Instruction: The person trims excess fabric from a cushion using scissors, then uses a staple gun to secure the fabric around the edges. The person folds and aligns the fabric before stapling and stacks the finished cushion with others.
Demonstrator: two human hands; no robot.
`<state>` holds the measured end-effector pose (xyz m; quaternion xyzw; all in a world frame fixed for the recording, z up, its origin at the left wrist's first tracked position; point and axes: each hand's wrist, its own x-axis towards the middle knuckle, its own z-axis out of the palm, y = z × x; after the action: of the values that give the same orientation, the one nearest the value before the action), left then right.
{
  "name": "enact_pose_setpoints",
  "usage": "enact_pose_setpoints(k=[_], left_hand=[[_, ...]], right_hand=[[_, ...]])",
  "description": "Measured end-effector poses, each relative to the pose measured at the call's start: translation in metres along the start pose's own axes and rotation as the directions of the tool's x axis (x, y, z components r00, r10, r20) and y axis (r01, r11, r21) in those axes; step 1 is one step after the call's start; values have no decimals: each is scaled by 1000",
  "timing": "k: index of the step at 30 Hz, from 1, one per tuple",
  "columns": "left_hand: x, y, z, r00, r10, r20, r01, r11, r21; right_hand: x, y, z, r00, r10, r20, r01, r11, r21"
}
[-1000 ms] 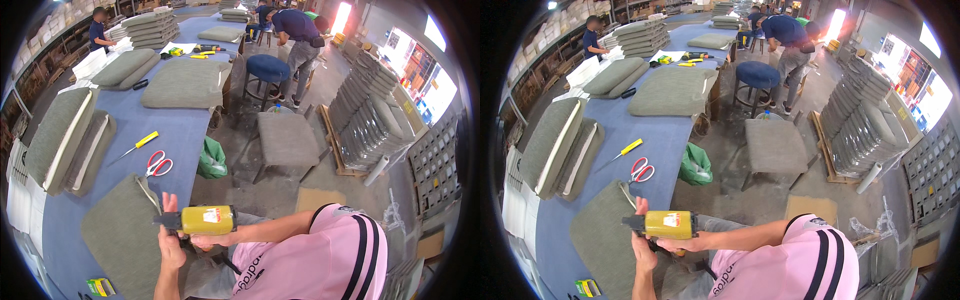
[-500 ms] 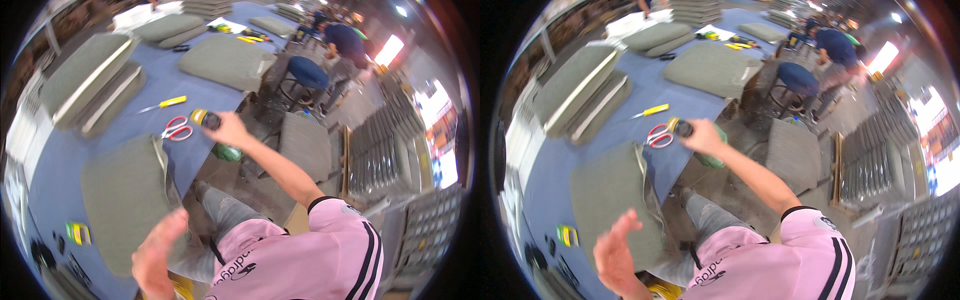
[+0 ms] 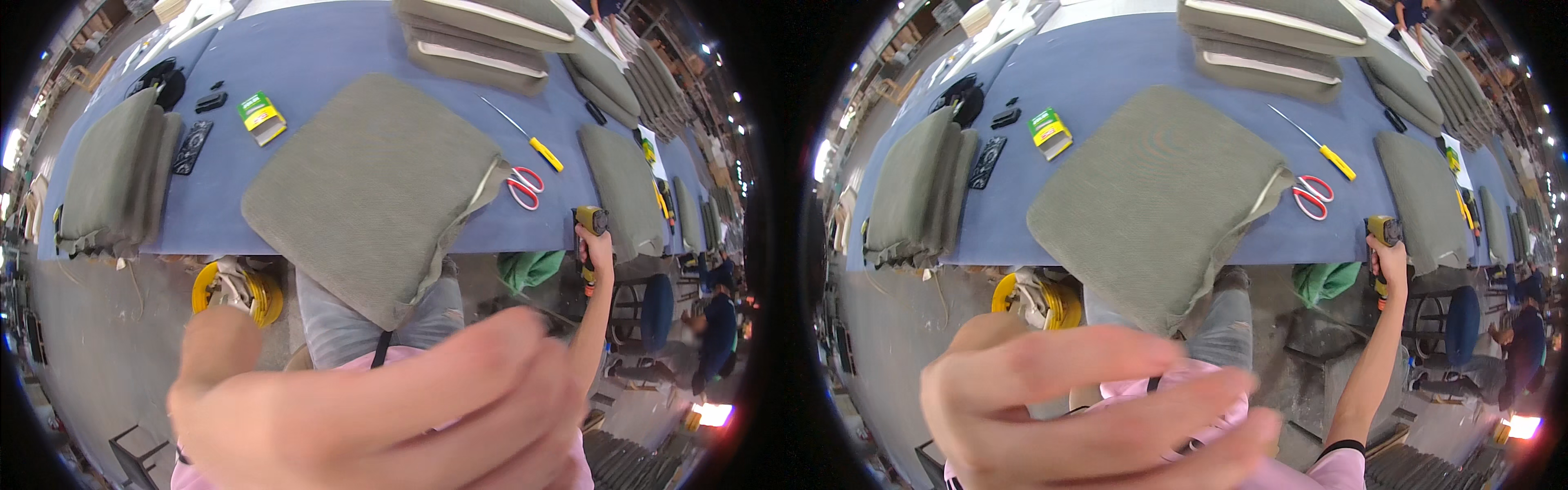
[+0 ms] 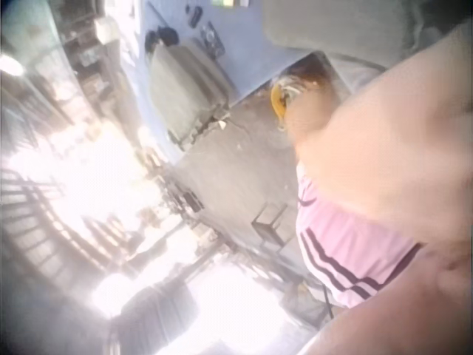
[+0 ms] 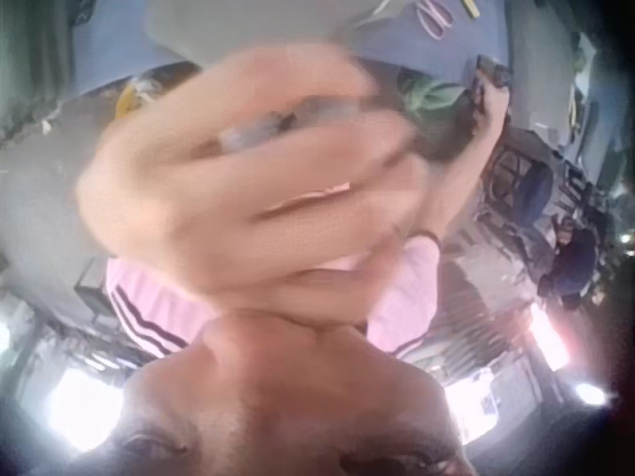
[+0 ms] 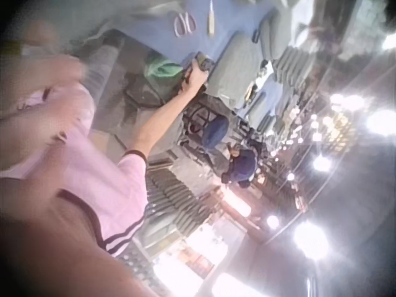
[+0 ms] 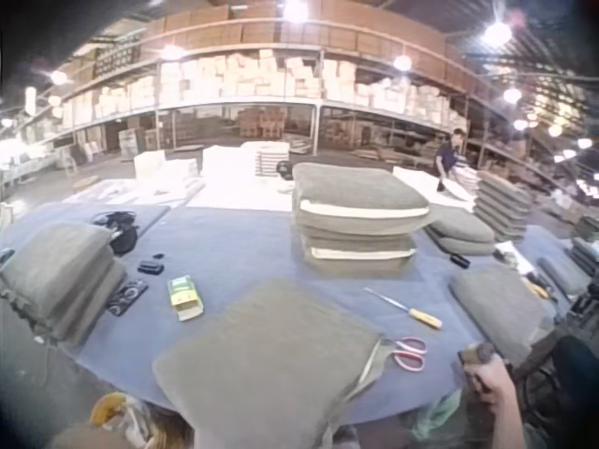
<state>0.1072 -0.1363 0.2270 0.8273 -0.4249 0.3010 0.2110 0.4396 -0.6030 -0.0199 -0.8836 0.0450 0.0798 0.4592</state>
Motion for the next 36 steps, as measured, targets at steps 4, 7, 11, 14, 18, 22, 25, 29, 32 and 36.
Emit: enact_pose_setpoints(k=[4,7,11,14,18,22,25,29,32,36], left_hand=[[-17,27,-56,977,-134,165,124,990,72],[-35,23,-79,935,-326,137,324,945,39],[-88,-46,-53,558,-755,-344,781,618,-87],[-210,-256,-35,445,-888,-116,858,385,341],[-294,-342,44,10,-944,-329,786,-195,586],[-401,-347,23,73,-902,-425,950,-67,305],[-364,-309,50,156,-862,-483,922,-48,383],[-340,-177,11,149,-657,-739,963,265,-42],[-368,-49,-8,-232,-650,-723,855,218,-471],[-434,56,43,-489,-495,-718,838,-39,-544]], right_hand=[[-2,6,-16,995,100,4,-99,978,183],[-14,28,-31,979,199,-39,-185,957,223],[1,20,-21,996,79,-48,-80,997,-21],[5,1,-15,995,96,3,-95,989,-114],[6,-15,-11,995,95,-1,-94,987,-127],[31,-27,28,998,60,32,-55,988,-145],[19,-1,-5,996,85,-37,-91,971,-223],[9,19,-25,1000,13,-27,-19,974,-224],[17,14,-6,999,-14,-31,6,969,-246],[20,22,-10,1000,28,-13,-30,973,-229]])
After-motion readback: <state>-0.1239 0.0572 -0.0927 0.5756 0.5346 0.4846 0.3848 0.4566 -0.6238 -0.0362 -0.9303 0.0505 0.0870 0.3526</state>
